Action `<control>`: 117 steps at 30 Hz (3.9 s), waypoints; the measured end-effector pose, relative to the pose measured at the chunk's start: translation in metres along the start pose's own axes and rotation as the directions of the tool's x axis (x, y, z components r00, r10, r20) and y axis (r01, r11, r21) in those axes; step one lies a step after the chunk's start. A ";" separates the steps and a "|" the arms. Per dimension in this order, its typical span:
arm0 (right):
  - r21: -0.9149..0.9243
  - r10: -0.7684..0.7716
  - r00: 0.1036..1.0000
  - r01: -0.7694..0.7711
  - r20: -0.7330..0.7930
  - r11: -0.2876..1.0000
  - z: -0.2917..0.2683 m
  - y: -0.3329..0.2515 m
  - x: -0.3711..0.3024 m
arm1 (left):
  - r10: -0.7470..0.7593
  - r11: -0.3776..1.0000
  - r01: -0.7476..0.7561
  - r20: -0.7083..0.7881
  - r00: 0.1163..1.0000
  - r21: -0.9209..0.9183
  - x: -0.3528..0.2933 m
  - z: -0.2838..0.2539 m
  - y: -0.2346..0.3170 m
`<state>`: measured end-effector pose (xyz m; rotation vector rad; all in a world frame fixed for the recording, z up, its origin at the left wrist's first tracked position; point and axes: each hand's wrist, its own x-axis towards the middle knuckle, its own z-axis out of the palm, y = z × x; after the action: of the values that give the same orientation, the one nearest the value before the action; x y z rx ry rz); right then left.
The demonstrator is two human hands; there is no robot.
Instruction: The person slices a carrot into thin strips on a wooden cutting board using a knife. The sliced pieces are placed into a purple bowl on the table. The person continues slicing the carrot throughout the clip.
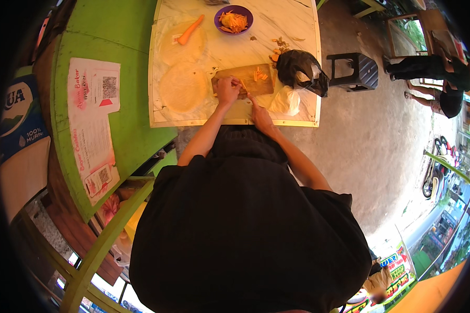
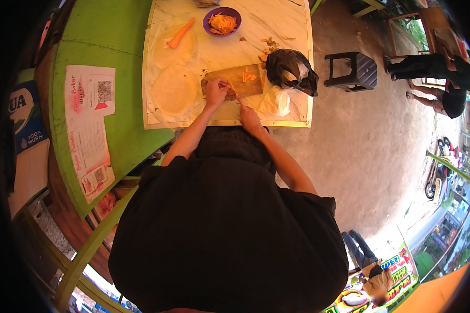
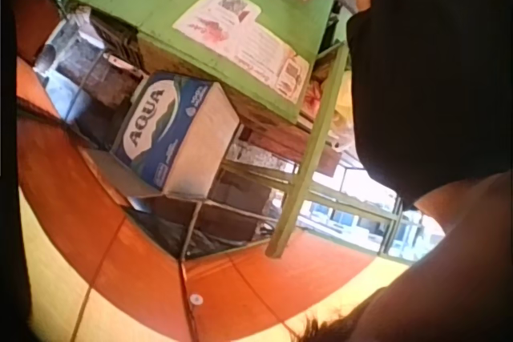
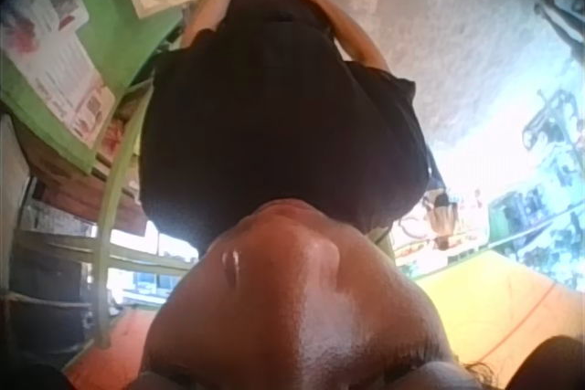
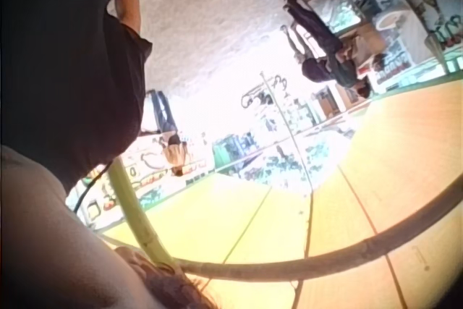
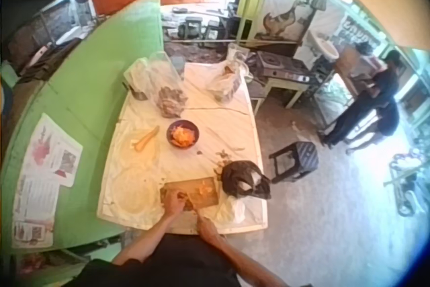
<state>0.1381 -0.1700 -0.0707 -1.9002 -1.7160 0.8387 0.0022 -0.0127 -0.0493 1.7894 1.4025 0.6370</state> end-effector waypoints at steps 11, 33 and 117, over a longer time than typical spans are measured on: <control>-0.342 0.115 0.990 -0.078 0.087 0.936 -0.052 -0.042 -0.002 | -0.020 1.000 0.020 0.003 1.000 -0.008 0.000 0.002 -0.011; 0.340 0.153 0.987 -0.158 0.043 0.927 -0.089 -0.046 -0.012 | 0.087 0.964 -0.109 0.101 0.991 0.244 -0.005 -0.012 0.033; 0.077 -0.020 1.000 0.020 0.008 0.997 -0.064 -0.017 -0.005 | 0.049 0.997 -0.044 0.071 0.996 -0.061 -0.001 -0.024 0.017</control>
<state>0.1700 -0.1681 -0.0127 -1.8285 -1.6801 0.8941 -0.0066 -0.0092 -0.0214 1.7850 1.2838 0.6251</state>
